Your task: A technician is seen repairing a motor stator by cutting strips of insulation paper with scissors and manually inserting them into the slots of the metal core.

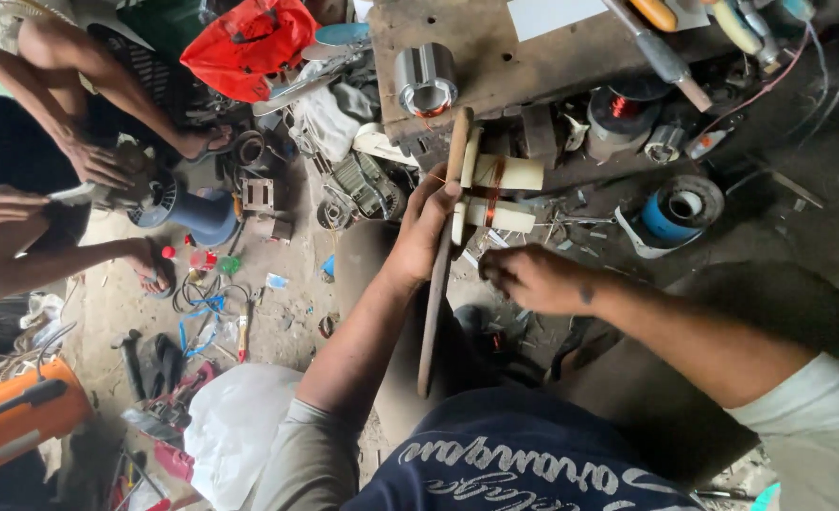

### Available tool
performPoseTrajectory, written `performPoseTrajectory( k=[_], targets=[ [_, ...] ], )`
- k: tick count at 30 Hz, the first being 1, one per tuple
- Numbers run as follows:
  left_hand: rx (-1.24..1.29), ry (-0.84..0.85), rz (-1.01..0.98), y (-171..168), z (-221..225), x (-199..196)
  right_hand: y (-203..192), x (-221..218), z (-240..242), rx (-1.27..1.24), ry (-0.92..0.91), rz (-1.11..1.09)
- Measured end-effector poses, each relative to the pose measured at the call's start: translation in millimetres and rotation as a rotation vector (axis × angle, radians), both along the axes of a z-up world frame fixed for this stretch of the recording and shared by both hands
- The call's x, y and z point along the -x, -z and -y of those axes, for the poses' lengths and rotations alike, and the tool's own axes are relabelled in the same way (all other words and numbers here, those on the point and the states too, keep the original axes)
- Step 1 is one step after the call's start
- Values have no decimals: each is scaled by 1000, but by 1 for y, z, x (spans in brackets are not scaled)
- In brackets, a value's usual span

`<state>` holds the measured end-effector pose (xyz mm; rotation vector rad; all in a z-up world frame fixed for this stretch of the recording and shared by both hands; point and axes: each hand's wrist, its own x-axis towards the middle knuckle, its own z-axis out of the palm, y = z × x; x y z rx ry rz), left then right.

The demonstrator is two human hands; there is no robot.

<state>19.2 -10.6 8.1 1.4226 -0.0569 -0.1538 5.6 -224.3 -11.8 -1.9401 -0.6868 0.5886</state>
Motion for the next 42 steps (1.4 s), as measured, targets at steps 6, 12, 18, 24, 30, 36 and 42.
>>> performPoseTrajectory(
  k=[6, 12, 18, 24, 30, 36, 42],
  targets=[
    [83, 42, 163, 25, -18, -5, -1, 13, -3, -215, -180, 97],
    [-137, -6, 260, 12, -7, 6, -14, 14, 2, -172, -249, 145],
    [-239, 25, 235, 8, -14, 8, -56, -23, 39, -390, -236, 134],
    [-122, 148, 124, 13, -14, -4, 20, -40, 24, -96, -8, 205],
    [-295, 77, 68, -7, -18, 4, -31, -30, 35, -446, -21, 131],
    [-121, 58, -11, -9, -10, -2, -2, 15, 8, -217, -94, -12],
    [-268, 180, 33, -18, -3, 21, 58, -62, 34, -394, 137, 280]
  ],
)
